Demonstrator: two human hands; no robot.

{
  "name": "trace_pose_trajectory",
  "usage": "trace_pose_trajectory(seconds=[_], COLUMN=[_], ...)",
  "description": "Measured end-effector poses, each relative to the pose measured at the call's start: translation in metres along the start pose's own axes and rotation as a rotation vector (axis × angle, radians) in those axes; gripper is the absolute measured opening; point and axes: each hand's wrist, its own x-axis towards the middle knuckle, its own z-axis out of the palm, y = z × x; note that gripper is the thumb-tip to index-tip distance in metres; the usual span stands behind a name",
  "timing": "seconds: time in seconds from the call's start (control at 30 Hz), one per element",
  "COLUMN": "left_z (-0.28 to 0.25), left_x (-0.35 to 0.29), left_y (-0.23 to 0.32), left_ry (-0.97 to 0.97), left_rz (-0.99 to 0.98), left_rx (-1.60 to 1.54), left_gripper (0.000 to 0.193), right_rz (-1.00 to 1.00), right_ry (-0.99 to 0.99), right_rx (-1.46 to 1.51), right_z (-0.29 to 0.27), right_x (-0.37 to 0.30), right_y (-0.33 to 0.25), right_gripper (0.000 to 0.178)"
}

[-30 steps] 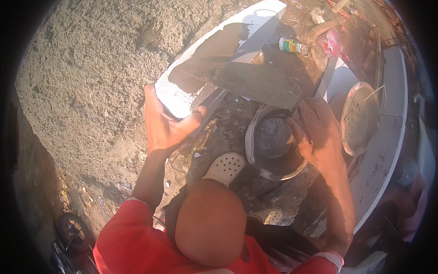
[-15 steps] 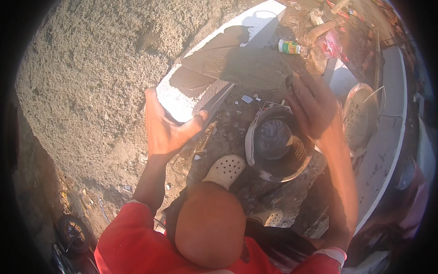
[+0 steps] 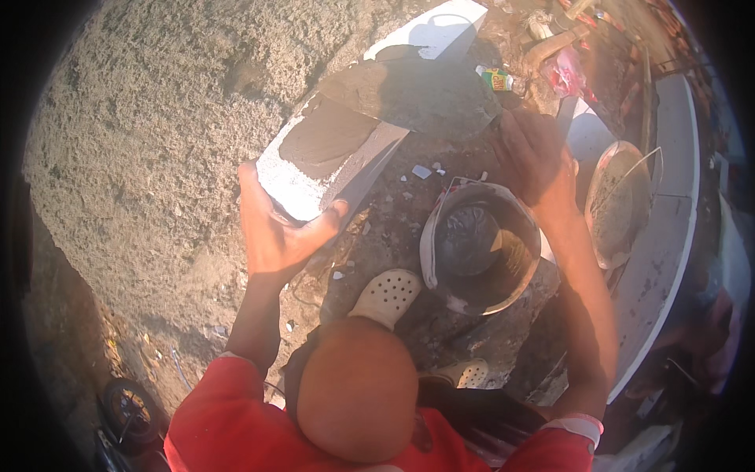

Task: The person scoops mortar from a bucket with a trowel, spreads it along a curved wall base, and places white rectangular blocks into the mortar. They tap and adjust the blocks with a hammer to align them along the curve.

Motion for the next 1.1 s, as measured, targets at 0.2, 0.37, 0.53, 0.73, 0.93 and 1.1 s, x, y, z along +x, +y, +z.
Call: trace_pose_trajectory(seconds=[0.2,0.37,0.53,0.73,0.93,1.1], left_z=[-0.002,-0.002,-0.003,-0.008,-0.001,0.003], left_x=[0.000,0.002,0.001,0.003,-0.006,-0.006], left_y=[0.002,0.001,0.009,0.011,0.002,0.006], left_ry=[-0.018,-0.028,-0.039,-0.054,-0.051,-0.045], left_rz=[-0.025,-0.014,-0.020,-0.060,-0.098,-0.069], left_rx=[-0.004,-0.007,0.032,0.083,0.029,0.026], left_gripper=[0.071,0.072,0.074,0.078,0.087,0.098], right_rz=[0.100,0.316,0.349,0.436,0.803,0.689], right_ry=[-0.039,-0.049,-0.161,-0.325,-0.926,-1.043], right_rx=[-0.229,-0.104,-0.093,-0.068,0.009,-0.131], right_z=[0.017,0.040,0.051,-0.057,-0.135,-0.078], right_x=[0.005,0.008,-0.010,-0.073,-0.105,-0.136], right_y=[0.038,0.056,0.026,-0.004,-0.043,-0.060], right_gripper=[0.035,0.031,0.034,0.035,0.024,0.022])
